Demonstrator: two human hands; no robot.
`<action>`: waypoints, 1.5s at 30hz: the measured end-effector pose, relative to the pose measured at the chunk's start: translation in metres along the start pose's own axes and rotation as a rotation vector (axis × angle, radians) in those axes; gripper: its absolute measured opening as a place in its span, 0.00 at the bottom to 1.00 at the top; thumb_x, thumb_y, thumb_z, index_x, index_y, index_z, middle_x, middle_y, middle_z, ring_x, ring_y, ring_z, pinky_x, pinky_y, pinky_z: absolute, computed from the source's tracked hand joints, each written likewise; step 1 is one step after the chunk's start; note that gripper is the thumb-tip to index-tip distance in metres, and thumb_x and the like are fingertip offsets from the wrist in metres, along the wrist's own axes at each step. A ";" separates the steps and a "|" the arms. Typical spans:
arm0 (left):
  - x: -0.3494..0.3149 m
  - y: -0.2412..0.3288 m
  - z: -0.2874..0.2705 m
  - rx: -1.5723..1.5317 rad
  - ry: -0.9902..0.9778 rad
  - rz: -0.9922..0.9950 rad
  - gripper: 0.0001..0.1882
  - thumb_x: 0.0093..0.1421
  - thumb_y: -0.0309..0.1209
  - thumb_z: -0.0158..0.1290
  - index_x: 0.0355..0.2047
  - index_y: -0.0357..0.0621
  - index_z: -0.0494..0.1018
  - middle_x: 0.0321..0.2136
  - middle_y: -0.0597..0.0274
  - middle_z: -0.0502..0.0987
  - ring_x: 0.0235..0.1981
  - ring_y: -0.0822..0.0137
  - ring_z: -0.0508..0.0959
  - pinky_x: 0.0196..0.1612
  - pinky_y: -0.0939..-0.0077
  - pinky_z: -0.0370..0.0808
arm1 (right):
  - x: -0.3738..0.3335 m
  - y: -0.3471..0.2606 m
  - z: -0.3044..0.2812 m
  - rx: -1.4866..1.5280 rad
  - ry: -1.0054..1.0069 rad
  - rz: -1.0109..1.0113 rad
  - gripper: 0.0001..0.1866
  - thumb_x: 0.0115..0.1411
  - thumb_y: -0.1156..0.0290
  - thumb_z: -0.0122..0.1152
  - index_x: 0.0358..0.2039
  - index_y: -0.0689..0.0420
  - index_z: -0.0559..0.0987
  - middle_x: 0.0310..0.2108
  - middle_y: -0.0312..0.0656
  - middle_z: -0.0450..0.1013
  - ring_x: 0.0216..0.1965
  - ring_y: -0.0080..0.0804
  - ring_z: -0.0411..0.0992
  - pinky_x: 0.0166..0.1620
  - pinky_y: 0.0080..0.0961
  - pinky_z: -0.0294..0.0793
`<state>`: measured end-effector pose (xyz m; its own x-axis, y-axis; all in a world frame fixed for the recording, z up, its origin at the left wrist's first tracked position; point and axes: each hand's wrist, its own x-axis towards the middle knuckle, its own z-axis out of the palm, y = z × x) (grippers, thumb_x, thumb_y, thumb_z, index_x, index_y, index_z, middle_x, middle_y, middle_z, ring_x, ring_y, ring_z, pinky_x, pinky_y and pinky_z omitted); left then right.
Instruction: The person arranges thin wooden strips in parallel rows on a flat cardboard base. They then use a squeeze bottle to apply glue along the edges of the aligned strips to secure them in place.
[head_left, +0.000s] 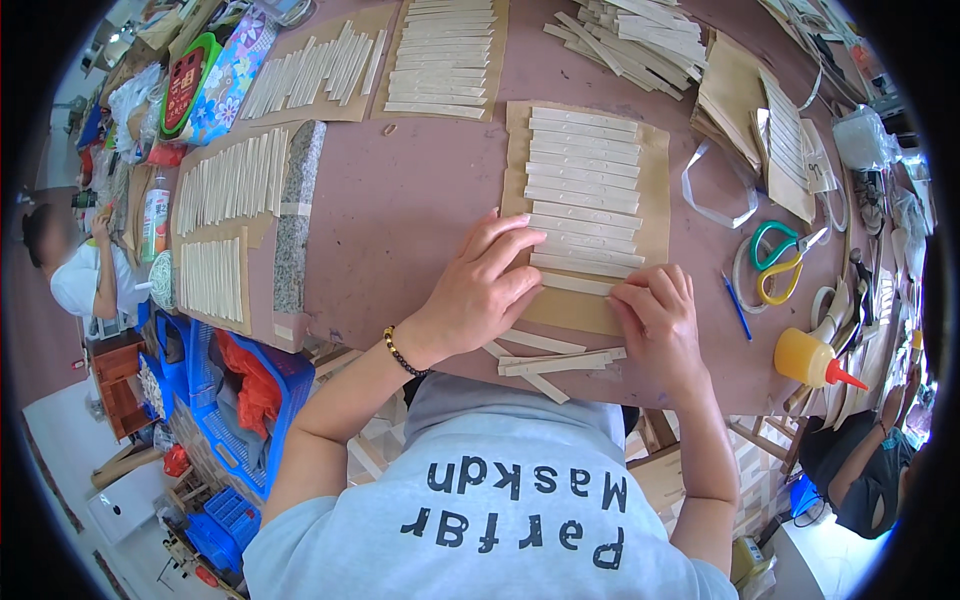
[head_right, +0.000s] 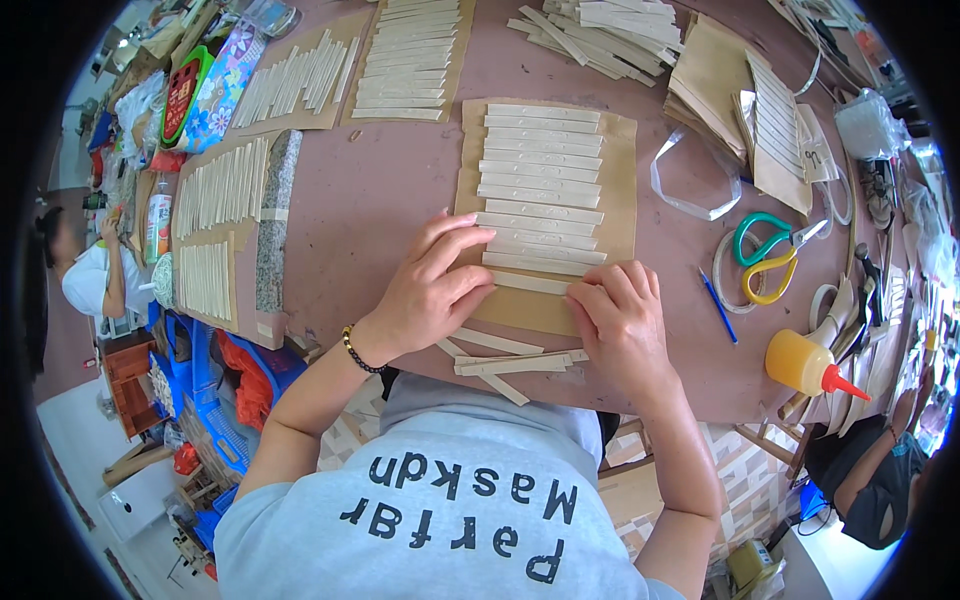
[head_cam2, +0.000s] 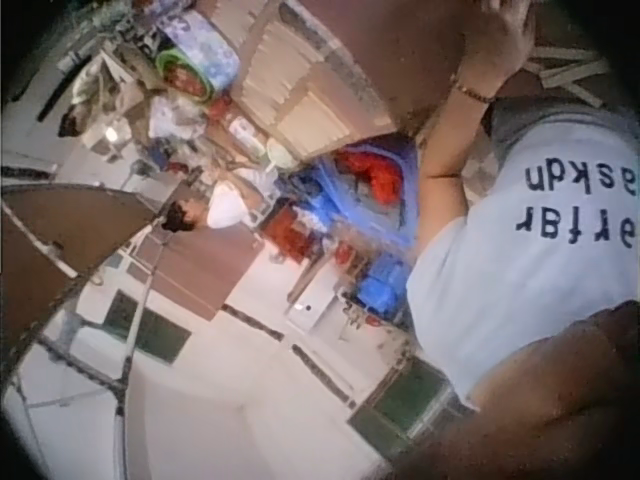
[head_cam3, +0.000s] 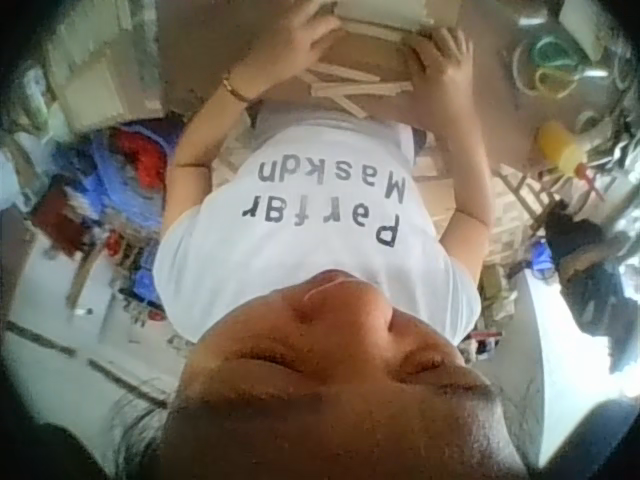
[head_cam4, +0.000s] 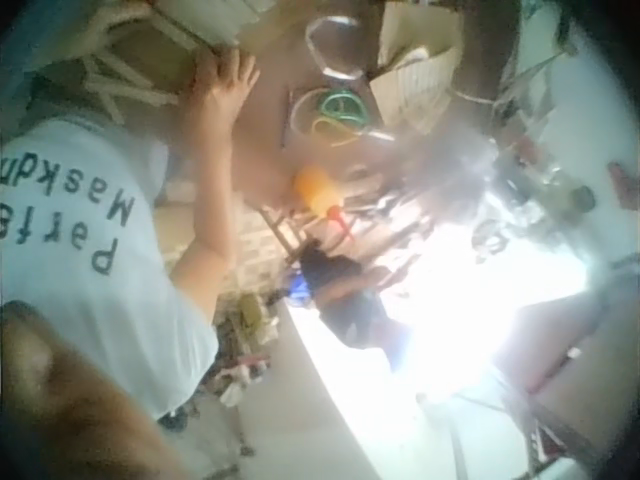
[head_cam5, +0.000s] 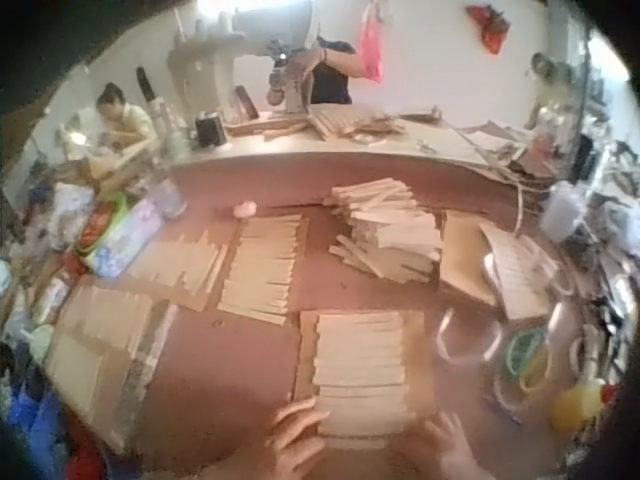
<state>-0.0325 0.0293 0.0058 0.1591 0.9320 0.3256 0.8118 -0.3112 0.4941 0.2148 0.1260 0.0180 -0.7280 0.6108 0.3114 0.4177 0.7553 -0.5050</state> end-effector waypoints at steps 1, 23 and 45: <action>0.000 0.000 0.001 -0.007 0.004 -0.006 0.06 0.53 0.26 0.66 0.29 0.43 0.79 0.54 0.59 0.74 0.63 0.51 0.67 0.66 0.50 0.67 | 0.000 0.000 0.000 -0.002 0.003 -0.001 0.09 0.51 0.79 0.72 0.34 0.58 0.82 0.36 0.39 0.74 0.40 0.41 0.71 0.45 0.37 0.70; -0.035 0.025 -0.021 -0.162 -0.199 -0.077 0.10 0.53 0.25 0.66 0.31 0.46 0.74 0.34 0.64 0.73 0.39 0.59 0.72 0.45 0.61 0.70 | -0.029 -0.033 -0.019 0.120 -0.332 -0.013 0.10 0.49 0.76 0.71 0.32 0.56 0.79 0.35 0.38 0.73 0.41 0.40 0.71 0.48 0.37 0.69; -0.009 0.016 -0.009 -0.086 -0.016 0.000 0.10 0.52 0.27 0.69 0.34 0.47 0.80 0.35 0.68 0.73 0.39 0.61 0.72 0.45 0.67 0.69 | -0.027 -0.016 0.001 -0.012 -0.002 -0.114 0.17 0.43 0.79 0.70 0.37 0.56 0.81 0.37 0.36 0.75 0.38 0.38 0.72 0.44 0.37 0.69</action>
<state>-0.0256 0.0142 0.0179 0.1687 0.9345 0.3135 0.7609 -0.3256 0.5612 0.2275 0.0968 0.0167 -0.7723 0.5201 0.3646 0.3386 0.8228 -0.4564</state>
